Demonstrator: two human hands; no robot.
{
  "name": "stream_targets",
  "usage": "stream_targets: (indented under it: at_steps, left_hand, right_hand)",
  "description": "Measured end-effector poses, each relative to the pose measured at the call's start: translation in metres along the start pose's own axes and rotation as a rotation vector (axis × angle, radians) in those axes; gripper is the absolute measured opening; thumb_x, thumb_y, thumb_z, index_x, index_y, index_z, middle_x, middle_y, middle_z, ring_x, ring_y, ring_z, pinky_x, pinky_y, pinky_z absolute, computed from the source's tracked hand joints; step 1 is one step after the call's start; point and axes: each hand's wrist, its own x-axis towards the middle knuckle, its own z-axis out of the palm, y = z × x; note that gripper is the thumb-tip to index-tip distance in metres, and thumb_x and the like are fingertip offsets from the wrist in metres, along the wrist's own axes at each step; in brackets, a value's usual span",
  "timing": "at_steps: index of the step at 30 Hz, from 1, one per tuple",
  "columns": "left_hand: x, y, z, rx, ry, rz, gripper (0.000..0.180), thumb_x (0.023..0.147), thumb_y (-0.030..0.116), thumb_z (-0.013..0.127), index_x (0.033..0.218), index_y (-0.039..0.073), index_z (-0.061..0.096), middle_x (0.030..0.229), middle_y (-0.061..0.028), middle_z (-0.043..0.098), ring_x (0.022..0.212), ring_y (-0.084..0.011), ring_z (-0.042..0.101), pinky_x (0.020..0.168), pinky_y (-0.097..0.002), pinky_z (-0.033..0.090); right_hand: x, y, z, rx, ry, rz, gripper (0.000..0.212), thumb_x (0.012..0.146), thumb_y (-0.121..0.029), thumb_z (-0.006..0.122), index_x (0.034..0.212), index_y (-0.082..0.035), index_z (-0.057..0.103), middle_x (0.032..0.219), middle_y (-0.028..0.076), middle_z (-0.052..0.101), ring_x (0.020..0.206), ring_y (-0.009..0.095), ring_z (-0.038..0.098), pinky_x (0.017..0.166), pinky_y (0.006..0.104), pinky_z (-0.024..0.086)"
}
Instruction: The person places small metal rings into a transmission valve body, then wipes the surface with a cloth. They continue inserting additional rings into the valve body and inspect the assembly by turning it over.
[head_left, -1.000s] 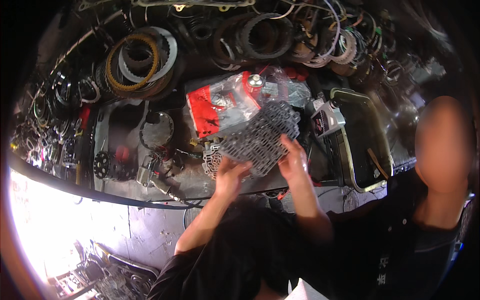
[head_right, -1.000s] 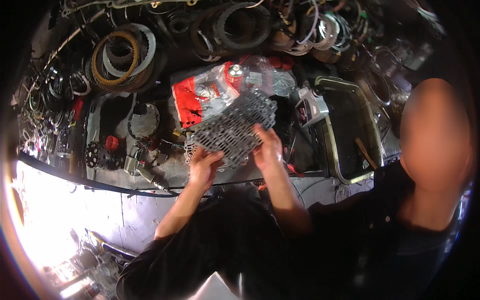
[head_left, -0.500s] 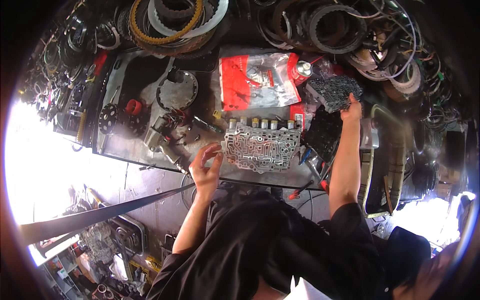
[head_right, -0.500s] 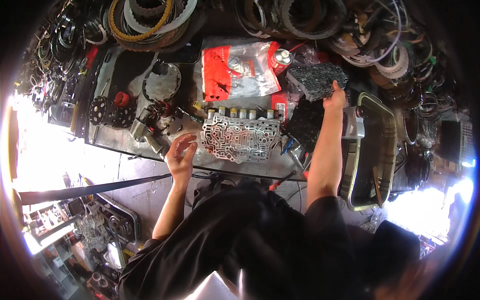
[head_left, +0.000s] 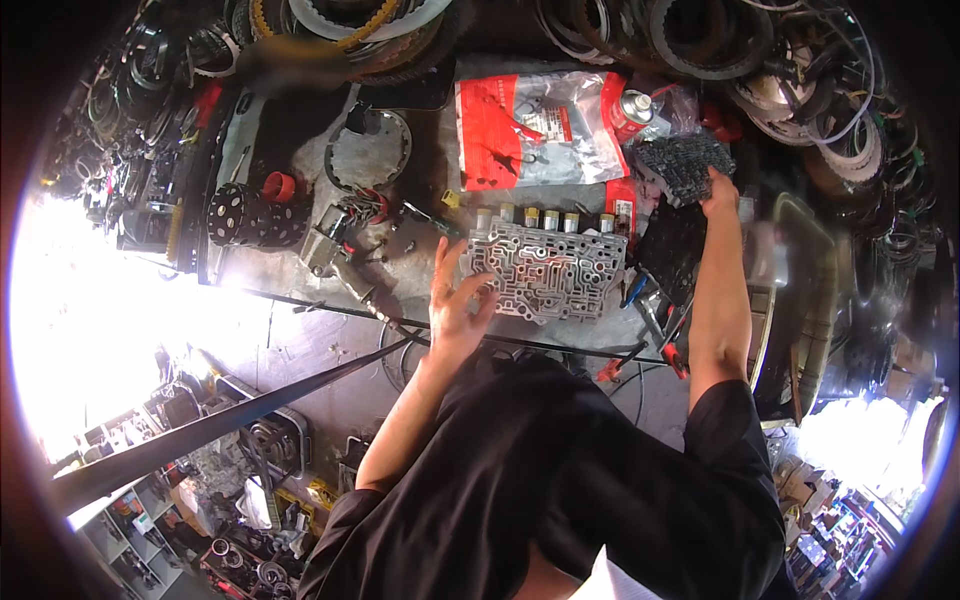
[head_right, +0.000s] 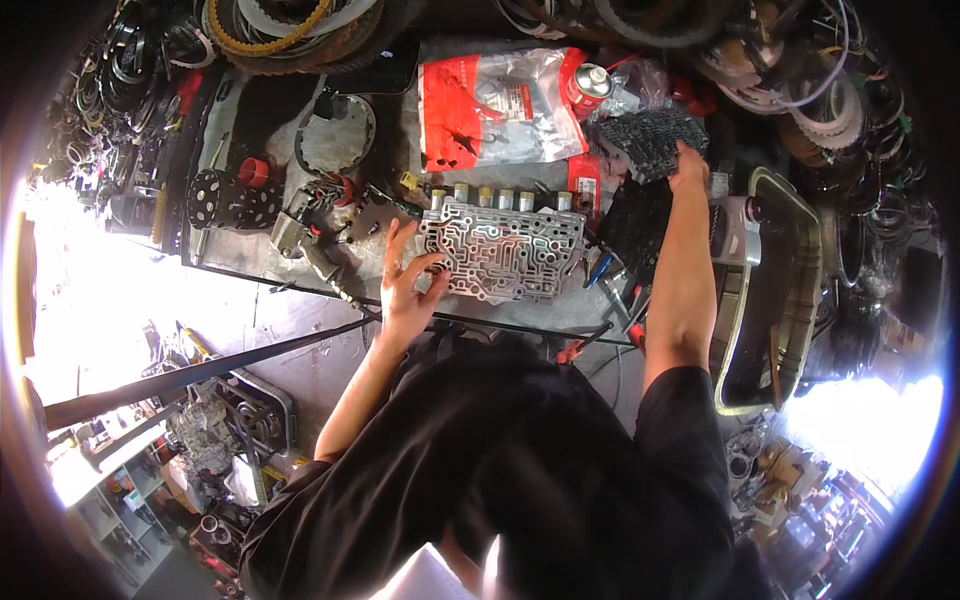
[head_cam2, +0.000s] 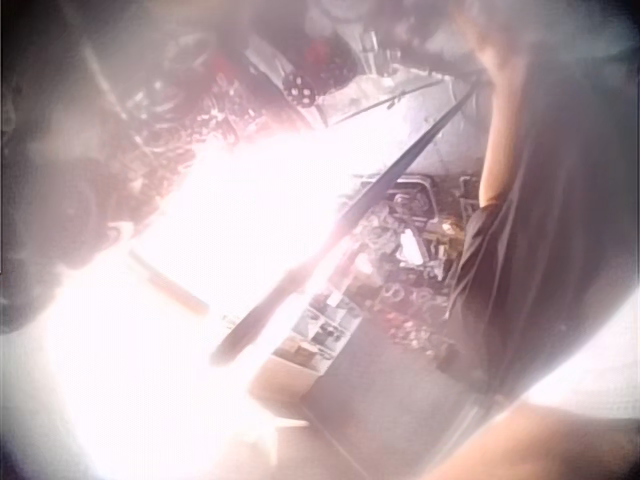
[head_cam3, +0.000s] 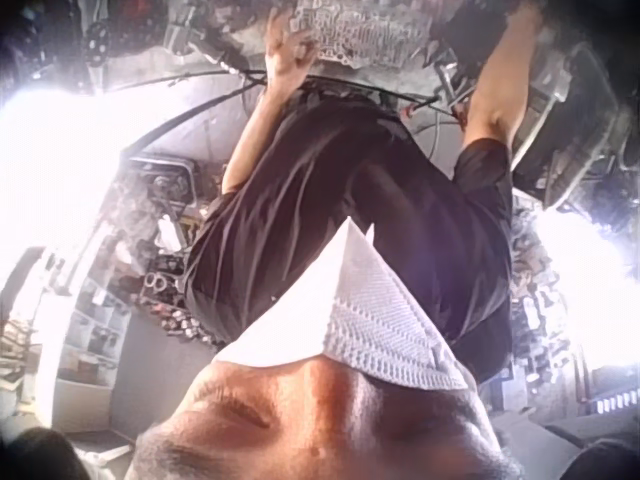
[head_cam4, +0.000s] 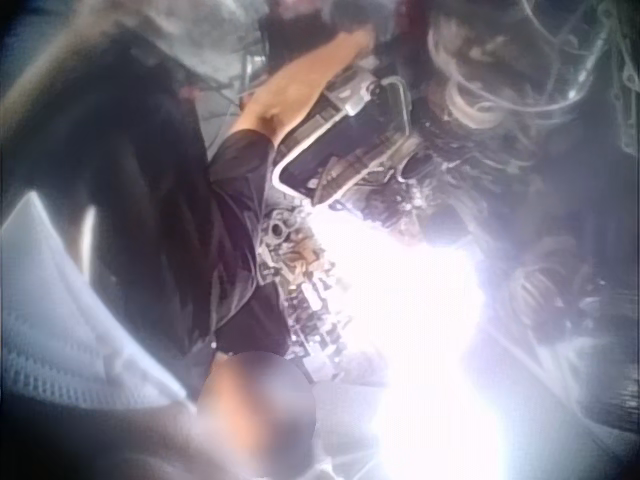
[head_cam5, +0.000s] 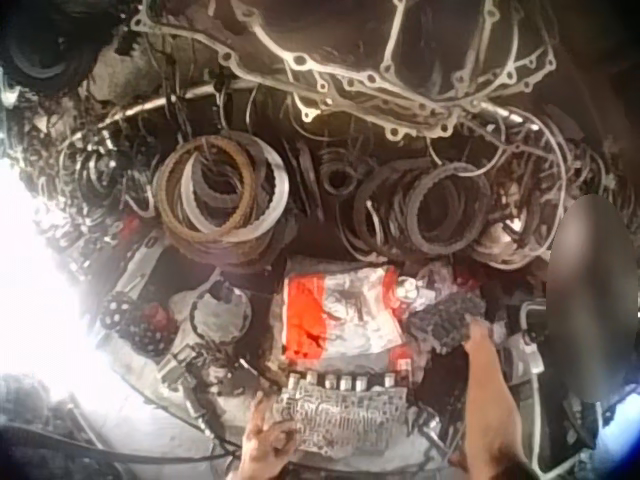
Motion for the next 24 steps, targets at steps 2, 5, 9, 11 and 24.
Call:
stream_targets:
  at_steps: [2, 5, 9, 11, 24]
  left_hand:
    - [0.001, -0.003, 0.001, 0.045, -0.024, 0.08, 0.033, 0.076, -0.004, 0.082, 0.105, 0.008, 0.075, 0.155, -0.0211, 0.05, 0.151, -0.0511, 0.038, 0.111, -0.0523, 0.049]
    - [0.003, -0.003, 0.002, 0.018, -0.123, 0.098, 0.036, 0.076, 0.002, 0.083, 0.111, 0.01, 0.077, 0.159, -0.0204, 0.048, 0.155, -0.0512, 0.03, 0.119, -0.0568, 0.039]
    - [0.011, 0.002, 0.003, 0.017, -0.245, 0.149, 0.043, 0.076, 0.018, 0.089, 0.117, 0.012, 0.077, 0.168, -0.0187, 0.035, 0.16, -0.0487, 0.018, 0.127, -0.0581, 0.025]
    - [0.015, 0.002, 0.002, 0.063, -0.331, 0.19, 0.06, 0.072, 0.03, 0.094, 0.126, 0.013, 0.073, 0.173, -0.017, 0.025, 0.162, -0.0451, 0.011, 0.13, -0.0585, 0.018]
    - [0.014, -0.016, 0.01, 0.278, -0.496, 0.298, 0.085, 0.067, 0.03, 0.095, 0.144, 0.014, 0.062, 0.167, -0.0159, 0.038, 0.159, -0.0374, 0.027, 0.131, -0.0519, 0.022]
  right_hand:
    - [-0.014, -0.013, 0.006, -0.116, -0.052, 0.006, 0.032, 0.09, -0.016, 0.079, 0.119, -0.004, 0.071, 0.123, 0.009, 0.072, 0.105, 0.029, 0.069, 0.086, 0.0498, 0.05]
    - [-0.05, -0.023, 0.008, -0.425, 0.047, -0.087, 0.046, 0.083, -0.019, 0.081, 0.123, -0.002, 0.069, 0.12, 0.014, 0.071, 0.106, 0.03, 0.068, 0.093, 0.0518, 0.05]
    - [-0.128, -0.023, 0.005, -0.442, -0.039, -0.391, 0.046, 0.087, -0.012, 0.078, 0.13, -0.001, 0.066, 0.115, 0.011, 0.071, 0.099, 0.022, 0.067, 0.088, 0.0402, 0.054]
    - [-0.188, -0.011, -0.001, -0.51, -0.252, -0.603, 0.041, 0.092, -0.007, 0.073, 0.132, -0.001, 0.065, 0.108, 0.008, 0.073, 0.093, 0.017, 0.067, 0.084, 0.0325, 0.055]
    - [-0.421, 0.154, 0.007, -1.34, -0.762, -1.028, 0.019, 0.089, -0.006, 0.071, 0.108, -0.004, 0.069, 0.105, 0.019, 0.068, 0.092, 0.042, 0.07, 0.081, 0.05, 0.058]
